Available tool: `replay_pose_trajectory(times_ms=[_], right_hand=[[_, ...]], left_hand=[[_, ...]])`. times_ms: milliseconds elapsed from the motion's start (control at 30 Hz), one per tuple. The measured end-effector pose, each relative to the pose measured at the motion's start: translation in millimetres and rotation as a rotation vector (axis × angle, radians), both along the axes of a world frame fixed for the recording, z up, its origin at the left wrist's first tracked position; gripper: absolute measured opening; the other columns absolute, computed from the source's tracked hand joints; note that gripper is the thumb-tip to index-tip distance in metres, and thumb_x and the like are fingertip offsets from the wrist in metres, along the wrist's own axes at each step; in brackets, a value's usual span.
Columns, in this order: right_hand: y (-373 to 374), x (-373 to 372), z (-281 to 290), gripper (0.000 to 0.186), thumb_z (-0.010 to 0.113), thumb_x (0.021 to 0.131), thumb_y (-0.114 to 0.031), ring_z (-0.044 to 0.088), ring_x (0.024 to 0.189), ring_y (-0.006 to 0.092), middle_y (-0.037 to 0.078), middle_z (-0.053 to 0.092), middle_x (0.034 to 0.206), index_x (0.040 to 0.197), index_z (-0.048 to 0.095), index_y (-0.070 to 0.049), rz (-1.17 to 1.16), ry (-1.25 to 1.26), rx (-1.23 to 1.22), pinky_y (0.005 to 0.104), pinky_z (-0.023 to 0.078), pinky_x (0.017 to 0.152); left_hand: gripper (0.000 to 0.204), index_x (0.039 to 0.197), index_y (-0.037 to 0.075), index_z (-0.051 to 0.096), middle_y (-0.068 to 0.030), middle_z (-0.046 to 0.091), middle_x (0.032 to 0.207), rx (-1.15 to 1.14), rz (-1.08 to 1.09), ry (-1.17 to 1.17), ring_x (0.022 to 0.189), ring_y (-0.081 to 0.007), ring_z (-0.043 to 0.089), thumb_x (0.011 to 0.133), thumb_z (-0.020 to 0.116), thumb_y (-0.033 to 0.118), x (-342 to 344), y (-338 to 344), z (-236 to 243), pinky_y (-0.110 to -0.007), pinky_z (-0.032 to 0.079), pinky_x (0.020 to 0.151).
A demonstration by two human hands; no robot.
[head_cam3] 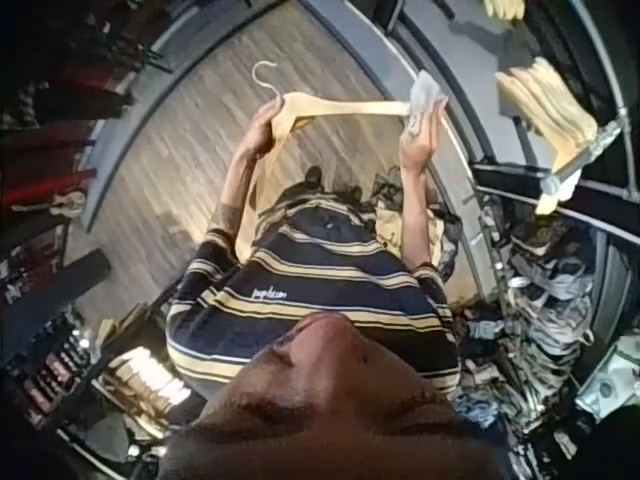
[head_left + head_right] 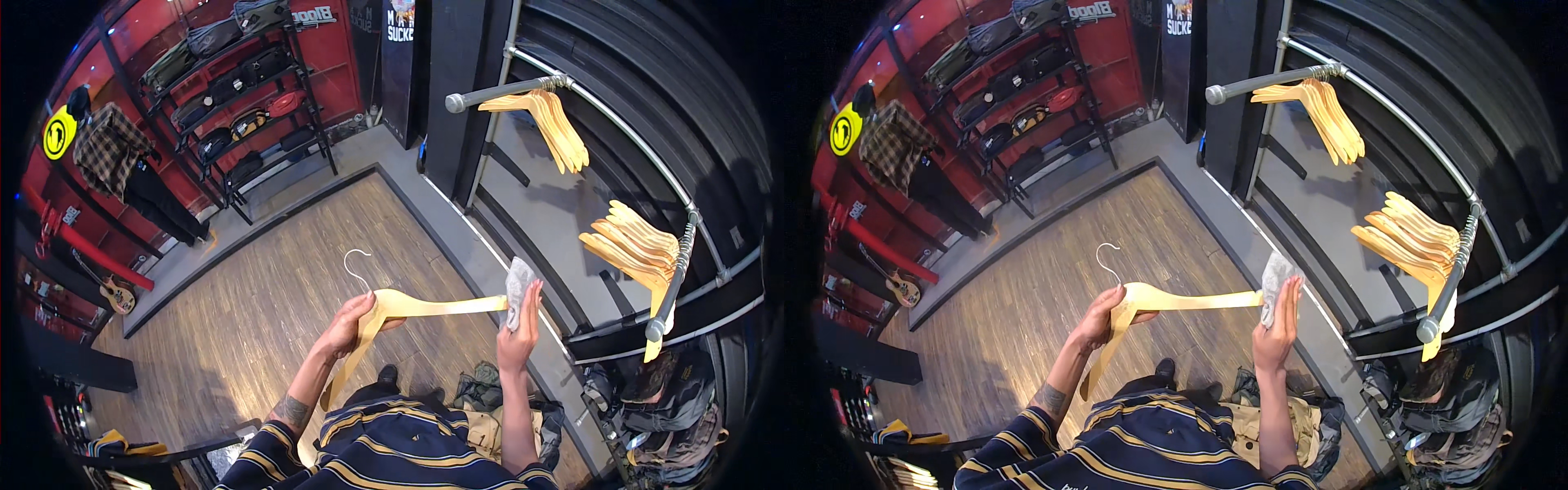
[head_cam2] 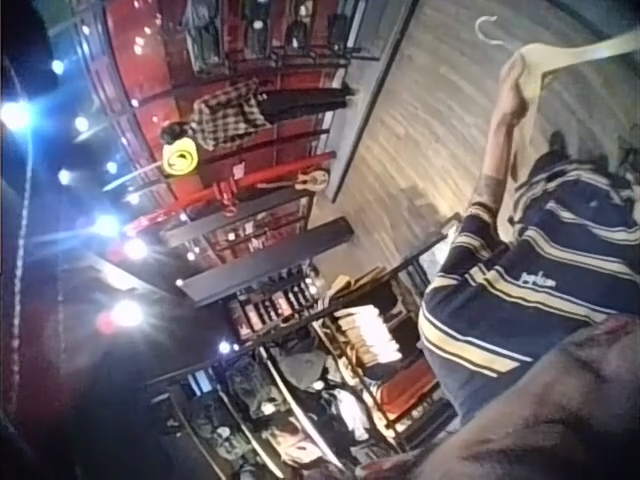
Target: Wipe individual wooden clothes hangers using a cloth.
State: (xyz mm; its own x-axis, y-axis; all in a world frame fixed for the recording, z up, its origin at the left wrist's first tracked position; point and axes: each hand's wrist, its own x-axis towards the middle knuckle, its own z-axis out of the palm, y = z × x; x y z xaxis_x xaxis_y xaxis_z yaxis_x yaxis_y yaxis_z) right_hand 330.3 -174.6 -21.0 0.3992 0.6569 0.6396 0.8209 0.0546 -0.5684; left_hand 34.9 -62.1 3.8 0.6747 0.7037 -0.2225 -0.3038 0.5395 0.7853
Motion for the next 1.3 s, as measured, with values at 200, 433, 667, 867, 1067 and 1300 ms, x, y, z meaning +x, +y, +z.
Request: replay_pose_trajectory(times_ms=[200,433,667,867,1067,1300], right_hand=[[10,-27,-15,0.072,0.049,0.076,0.019,0.032,0.145,0.0414,0.024,0.039,0.153,0.146,0.044,0.004,-0.004,-0.051,-0.101,0.0479,0.028,0.12],[20,-125,-1,0.053,0.06,0.083,0.007,0.046,0.136,0.0407,0.026,0.053,0.141,0.136,0.057,0.002,0.488,0.305,-0.075,0.047,0.037,0.115],[13,-139,5,0.06,0.063,0.08,0.005,0.04,0.141,0.0423,0.023,0.052,0.143,0.139,0.051,0.005,0.672,0.212,-0.11,0.054,0.032,0.116],[43,-100,23,0.063,0.056,0.083,0.005,0.03,0.147,0.0394,0.02,0.043,0.153,0.145,0.049,-0.002,0.506,0.013,-0.151,0.0527,0.023,0.12],[73,-27,22,0.062,0.053,0.086,0.007,0.027,0.148,0.0403,0.02,0.037,0.156,0.147,0.046,-0.003,0.28,0.115,-0.033,0.0498,0.022,0.122],[67,-45,20,0.056,0.058,0.09,0.002,0.023,0.149,0.0394,0.019,0.038,0.156,0.145,0.049,-0.005,0.344,0.183,-0.074,0.0488,0.021,0.122]], left_hand=[[0.056,0.137,-0.006,0.044,-0.0238,0.056,0.134,-0.062,0.054,-0.058,0.127,-0.0351,0.056,0.104,0.051,0.038,5,-13,-9,-0.045,0.042,0.114],[0.037,0.13,0.011,0.043,-0.0059,0.053,0.132,-0.008,0.123,-0.043,0.117,-0.0172,0.056,0.105,0.05,0.038,39,-13,-29,-0.035,0.05,0.102],[0.054,0.151,0.005,0.034,-0.0162,0.039,0.155,0.076,0.2,-0.157,0.122,-0.0284,0.056,0.108,0.033,0.038,42,-11,-5,-0.046,0.048,0.106],[0.059,0.15,-0.001,0.035,-0.018,0.041,0.153,0.04,0.174,-0.246,0.134,-0.03,0.048,0.107,0.036,0.038,39,-19,-6,-0.042,0.039,0.114],[0.071,0.146,-0.009,0.038,-0.0229,0.043,0.151,0.205,0.151,-0.133,0.141,-0.032,0.042,0.102,0.044,0.046,28,-21,0,-0.041,0.029,0.121],[0.073,0.148,-0.007,0.036,-0.0234,0.044,0.15,0.063,0.234,-0.271,0.14,-0.0324,0.042,0.102,0.042,0.049,45,-24,9,-0.041,0.028,0.121]])
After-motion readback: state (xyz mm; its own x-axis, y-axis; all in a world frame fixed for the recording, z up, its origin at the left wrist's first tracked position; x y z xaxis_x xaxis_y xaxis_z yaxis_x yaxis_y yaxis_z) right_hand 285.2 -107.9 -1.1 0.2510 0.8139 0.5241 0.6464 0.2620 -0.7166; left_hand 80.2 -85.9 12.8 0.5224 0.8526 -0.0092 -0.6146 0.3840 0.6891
